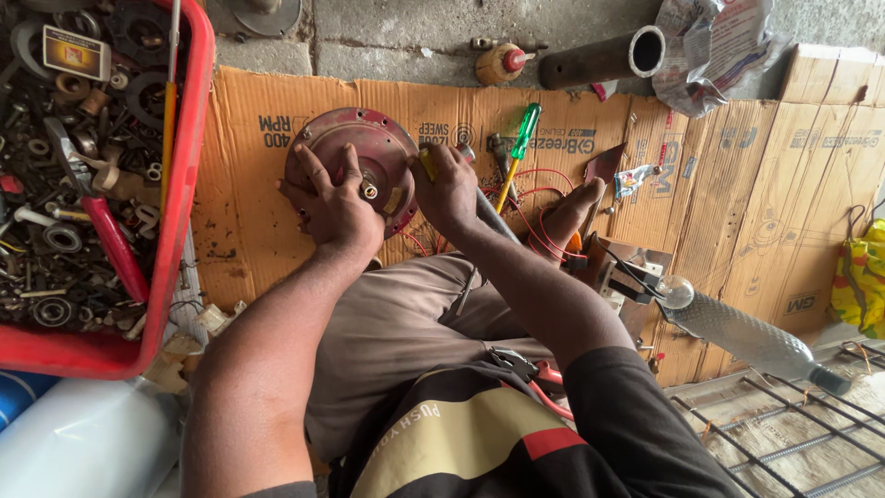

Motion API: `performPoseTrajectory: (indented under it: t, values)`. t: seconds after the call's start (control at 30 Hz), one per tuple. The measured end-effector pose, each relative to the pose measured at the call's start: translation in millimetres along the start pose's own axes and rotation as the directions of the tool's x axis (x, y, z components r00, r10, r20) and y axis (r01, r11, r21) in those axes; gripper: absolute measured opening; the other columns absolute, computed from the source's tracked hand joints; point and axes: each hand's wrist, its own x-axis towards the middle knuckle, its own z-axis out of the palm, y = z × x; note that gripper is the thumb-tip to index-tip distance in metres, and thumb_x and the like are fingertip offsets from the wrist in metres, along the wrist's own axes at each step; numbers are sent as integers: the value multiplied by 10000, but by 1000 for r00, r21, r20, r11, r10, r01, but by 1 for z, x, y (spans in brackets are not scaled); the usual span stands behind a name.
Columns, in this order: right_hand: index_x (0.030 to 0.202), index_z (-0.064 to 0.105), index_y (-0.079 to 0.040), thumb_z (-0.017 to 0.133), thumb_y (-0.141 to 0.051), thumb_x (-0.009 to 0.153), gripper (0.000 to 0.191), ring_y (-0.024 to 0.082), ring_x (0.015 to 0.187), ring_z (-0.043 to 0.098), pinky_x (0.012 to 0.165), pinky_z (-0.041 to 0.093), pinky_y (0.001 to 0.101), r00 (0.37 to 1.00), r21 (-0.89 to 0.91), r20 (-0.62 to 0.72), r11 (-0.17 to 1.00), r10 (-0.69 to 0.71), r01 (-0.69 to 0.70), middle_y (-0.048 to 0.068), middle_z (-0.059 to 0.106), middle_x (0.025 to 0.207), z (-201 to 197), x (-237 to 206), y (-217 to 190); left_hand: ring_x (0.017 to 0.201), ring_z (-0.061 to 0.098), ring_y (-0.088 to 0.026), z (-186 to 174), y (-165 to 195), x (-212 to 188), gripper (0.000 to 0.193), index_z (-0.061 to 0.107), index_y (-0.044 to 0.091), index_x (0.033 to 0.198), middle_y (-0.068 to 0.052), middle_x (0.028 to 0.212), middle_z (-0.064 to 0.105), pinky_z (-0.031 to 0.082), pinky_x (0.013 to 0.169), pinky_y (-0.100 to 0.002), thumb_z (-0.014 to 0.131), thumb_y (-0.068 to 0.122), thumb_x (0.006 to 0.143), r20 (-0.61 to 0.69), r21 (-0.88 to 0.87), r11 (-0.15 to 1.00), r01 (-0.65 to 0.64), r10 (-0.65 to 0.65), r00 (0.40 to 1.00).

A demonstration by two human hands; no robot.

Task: The person sits on the floor repairing a ceiling fan motor. They hammer the rotor housing, separate the stator winding from the cover, reposition the winding assembly, then use a screwdriver to tighten screws on the motor housing.

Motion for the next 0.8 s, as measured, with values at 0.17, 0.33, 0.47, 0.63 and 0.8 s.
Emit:
performPoseTrajectory:
  t: [0.17,0.33,0.47,0.63,0.8]
  values:
    - [856,626,-34,732,-306,950,307,437,825,658,721,514,537,990,-189,50,974,132,-121,209,652,890,3,-1,3,1476,-43,-625,0,0,0,1001,327,437,1588,-122,1701,-93,433,1007,-740,802,137,758,-23,4,1000,-10,11,1000]
    - [843,620,-23,775,-308,936,338,443,804,653,704,509,552,982,-206,29,962,188,-179,212,658,881,5,-5,5,1463,-20,-643,-5,3,-3,1055,323,421,1590,-129,1696,-86,449,999,-728,838,137,714,-11,15,1000,-18,18,1000]
    - [879,654,-47,758,-264,897,242,399,813,686,708,557,497,999,-58,-25,998,34,-36,182,686,909,3,-7,8,1468,-26,-641,-6,3,-5,1033,316,425,1591,-131,1696,-89,456,939,-770,826,146,737,10,10,1000,12,-12,1000]
    - [762,652,-34,810,-261,869,296,376,747,682,681,551,487,996,-129,-2,988,88,-87,158,691,837,2,-6,9,1469,-8,-639,-5,2,-3,1061,322,411,1586,-131,1697,-76,453,960,-767,847,157,700,-21,6,1000,-20,20,1000]
    - [929,747,-52,764,-203,842,175,351,800,687,716,573,452,997,-16,-57,998,-59,58,140,692,867,2,-6,10,1454,-23,-664,0,-2,0,1014,319,404,1600,-150,1694,-84,447,925,-786,807,135,753,-12,18,1000,-19,19,1000]
